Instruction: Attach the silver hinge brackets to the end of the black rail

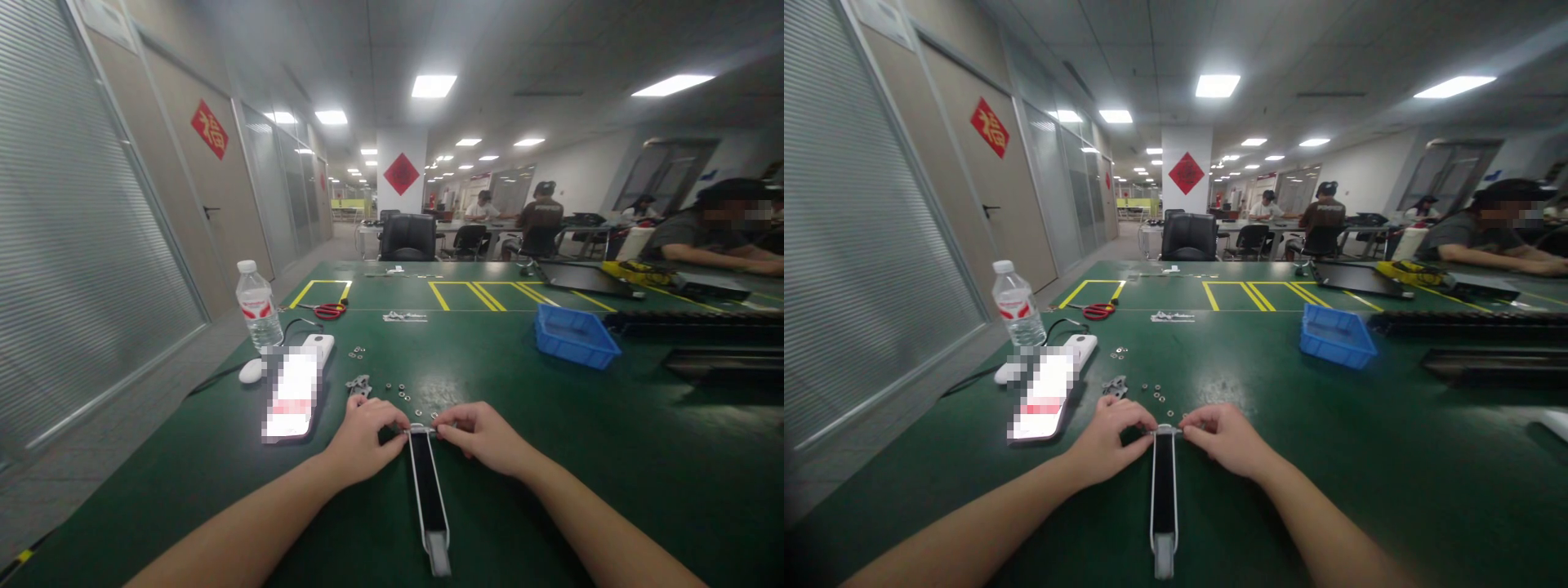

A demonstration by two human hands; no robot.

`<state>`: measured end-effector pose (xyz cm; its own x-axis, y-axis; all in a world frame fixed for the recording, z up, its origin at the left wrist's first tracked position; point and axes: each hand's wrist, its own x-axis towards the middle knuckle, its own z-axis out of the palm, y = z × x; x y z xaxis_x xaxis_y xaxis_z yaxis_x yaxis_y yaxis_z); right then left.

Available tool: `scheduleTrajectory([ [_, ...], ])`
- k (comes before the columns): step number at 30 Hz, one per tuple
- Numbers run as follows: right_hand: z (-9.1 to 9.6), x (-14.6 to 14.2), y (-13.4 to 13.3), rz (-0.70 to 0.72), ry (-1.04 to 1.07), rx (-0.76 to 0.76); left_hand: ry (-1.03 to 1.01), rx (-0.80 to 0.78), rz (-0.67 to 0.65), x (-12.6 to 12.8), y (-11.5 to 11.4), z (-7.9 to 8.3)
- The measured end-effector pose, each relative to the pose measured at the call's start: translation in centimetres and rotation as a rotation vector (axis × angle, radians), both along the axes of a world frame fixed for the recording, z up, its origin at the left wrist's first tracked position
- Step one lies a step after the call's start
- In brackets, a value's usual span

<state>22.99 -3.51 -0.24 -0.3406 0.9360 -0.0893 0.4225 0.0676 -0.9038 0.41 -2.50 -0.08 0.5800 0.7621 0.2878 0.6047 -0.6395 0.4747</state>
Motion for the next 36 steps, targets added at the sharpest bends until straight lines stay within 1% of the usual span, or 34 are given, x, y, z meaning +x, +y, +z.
scheduleTrajectory([
  [9,-0.80,0.15,0.29,-0.018,-0.031,0.055,0.032,0.014,-0.001,0.02,0.06,0.08],
  [14,-0.90,0.05,0.32,-0.051,-0.093,0.113,0.014,0.011,-0.003,-0.04,0.15,-0.20],
  [19,-1.00,-0.11,0.24,-0.054,-0.135,0.187,0.021,0.018,-0.010,-0.01,0.29,-0.33],
  [25,-0.83,-0.50,0.01,-0.059,-0.158,0.204,0.020,0.003,-0.014,0.04,0.15,-0.02],
  [31,-0.95,-0.76,-0.07,-0.071,-0.126,0.225,0.029,0.000,-0.009,0.17,0.22,-0.18],
  [36,-0.86,-0.38,-0.01,-0.035,-0.134,0.228,0.034,-0.009,-0.006,0.17,0.20,-0.07],
])
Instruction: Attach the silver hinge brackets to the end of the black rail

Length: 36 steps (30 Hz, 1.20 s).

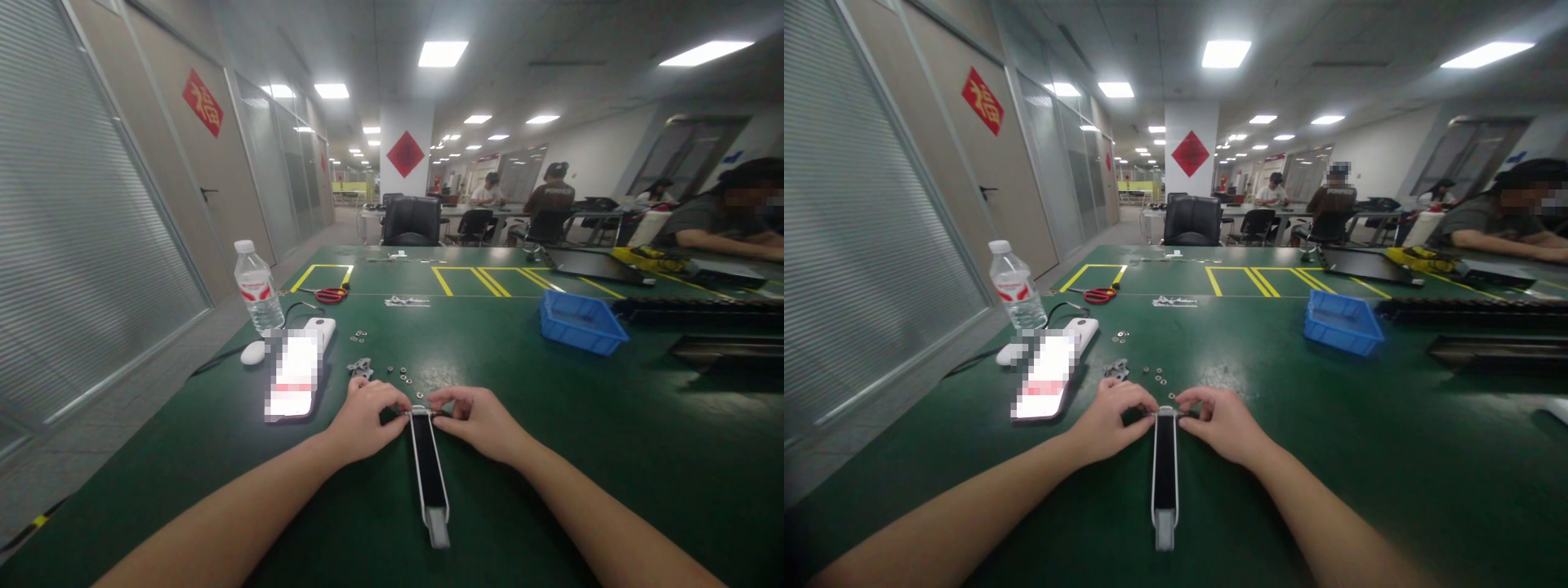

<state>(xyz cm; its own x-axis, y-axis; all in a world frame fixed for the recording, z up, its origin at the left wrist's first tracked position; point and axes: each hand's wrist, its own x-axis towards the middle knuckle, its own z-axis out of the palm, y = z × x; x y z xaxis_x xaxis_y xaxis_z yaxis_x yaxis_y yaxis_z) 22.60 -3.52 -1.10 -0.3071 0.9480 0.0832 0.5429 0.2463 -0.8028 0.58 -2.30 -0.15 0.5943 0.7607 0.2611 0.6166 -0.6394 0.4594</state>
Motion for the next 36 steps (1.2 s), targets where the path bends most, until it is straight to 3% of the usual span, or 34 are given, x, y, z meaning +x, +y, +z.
scheduleTrajectory([
  [13,0.82,0.23,-0.19,0.058,-0.172,0.190,-0.008,0.015,-0.013,-0.16,0.12,-0.33],
  [36,0.50,-0.23,-0.36,0.080,-0.213,0.250,-0.038,0.014,-0.028,-0.13,0.21,-0.37],
])
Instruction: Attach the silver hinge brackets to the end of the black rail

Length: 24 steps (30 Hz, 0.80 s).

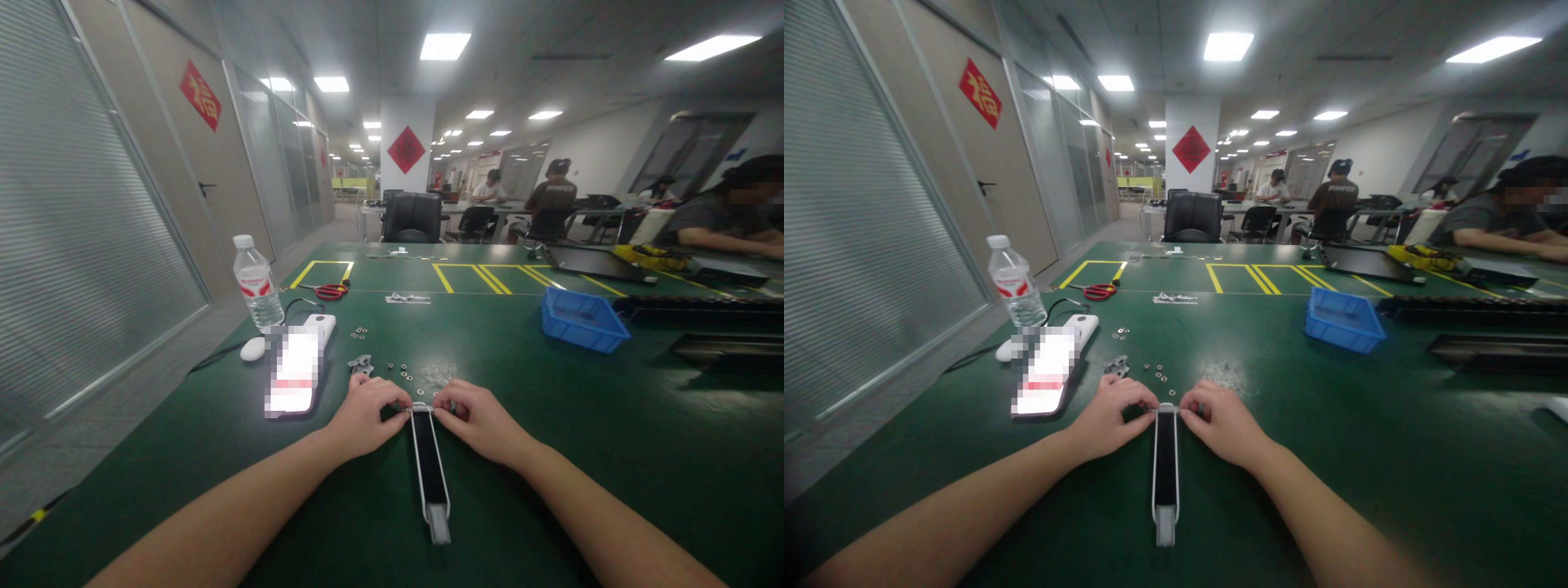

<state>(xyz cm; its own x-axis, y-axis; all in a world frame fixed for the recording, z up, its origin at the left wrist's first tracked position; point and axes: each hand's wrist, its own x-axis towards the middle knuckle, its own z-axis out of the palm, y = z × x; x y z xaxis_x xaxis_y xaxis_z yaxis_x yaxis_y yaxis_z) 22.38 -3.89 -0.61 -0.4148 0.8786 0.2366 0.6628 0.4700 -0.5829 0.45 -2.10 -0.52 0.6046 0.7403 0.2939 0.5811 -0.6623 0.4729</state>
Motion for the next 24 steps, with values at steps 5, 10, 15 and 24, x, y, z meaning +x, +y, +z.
scheduleTrajectory([
  [5,-0.1,0.0,0.0,0.011,-0.013,0.013,0.000,-0.009,-0.003,0.0,0.1,-0.2],
  [10,0.1,-0.1,-0.2,0.014,-0.030,0.012,-0.007,-0.019,-0.003,0.0,0.1,-0.2],
  [15,0.4,0.0,-0.2,0.004,-0.021,-0.013,-0.002,-0.023,-0.003,-0.1,0.0,-0.2],
  [24,-0.7,0.7,0.7,-0.175,-0.041,0.029,-0.017,-0.047,-0.002,0.0,-0.4,0.4],
])
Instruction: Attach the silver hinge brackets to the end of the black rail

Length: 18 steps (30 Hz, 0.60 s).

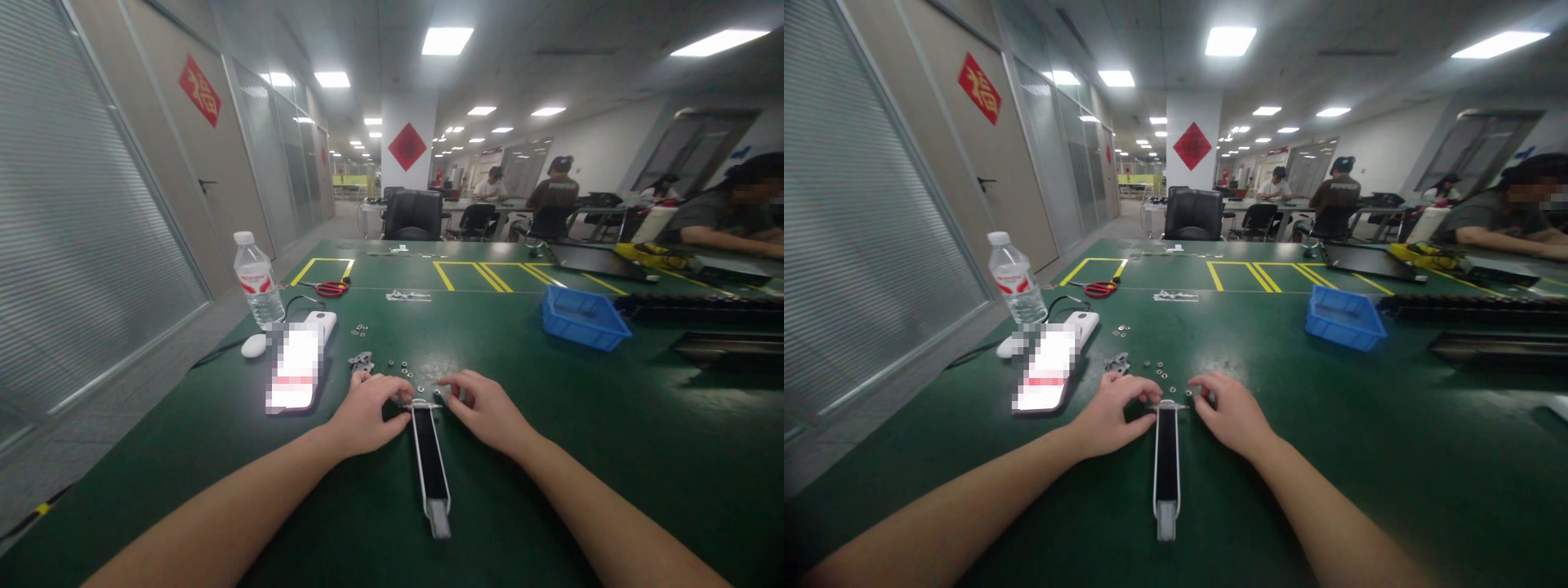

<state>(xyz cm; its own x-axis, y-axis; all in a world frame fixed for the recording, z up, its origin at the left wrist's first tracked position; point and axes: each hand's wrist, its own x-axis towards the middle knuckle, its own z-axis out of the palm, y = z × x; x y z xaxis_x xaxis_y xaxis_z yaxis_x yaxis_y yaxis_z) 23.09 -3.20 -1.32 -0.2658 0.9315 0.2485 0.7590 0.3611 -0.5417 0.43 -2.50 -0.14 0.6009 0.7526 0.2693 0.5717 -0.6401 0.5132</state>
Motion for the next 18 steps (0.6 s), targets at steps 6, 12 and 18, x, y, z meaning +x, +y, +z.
scheduleTrajectory([
  [6,-0.55,-0.01,0.20,-0.006,-0.045,-0.006,-0.019,0.003,-0.004,0.03,-0.05,0.12],
  [12,-0.45,-0.14,0.12,0.001,-0.116,-0.039,-0.007,0.000,0.003,0.02,-0.09,0.12],
  [18,-0.53,0.01,0.26,0.013,-0.085,-0.046,-0.028,0.000,-0.008,-0.02,-0.03,-0.12],
])
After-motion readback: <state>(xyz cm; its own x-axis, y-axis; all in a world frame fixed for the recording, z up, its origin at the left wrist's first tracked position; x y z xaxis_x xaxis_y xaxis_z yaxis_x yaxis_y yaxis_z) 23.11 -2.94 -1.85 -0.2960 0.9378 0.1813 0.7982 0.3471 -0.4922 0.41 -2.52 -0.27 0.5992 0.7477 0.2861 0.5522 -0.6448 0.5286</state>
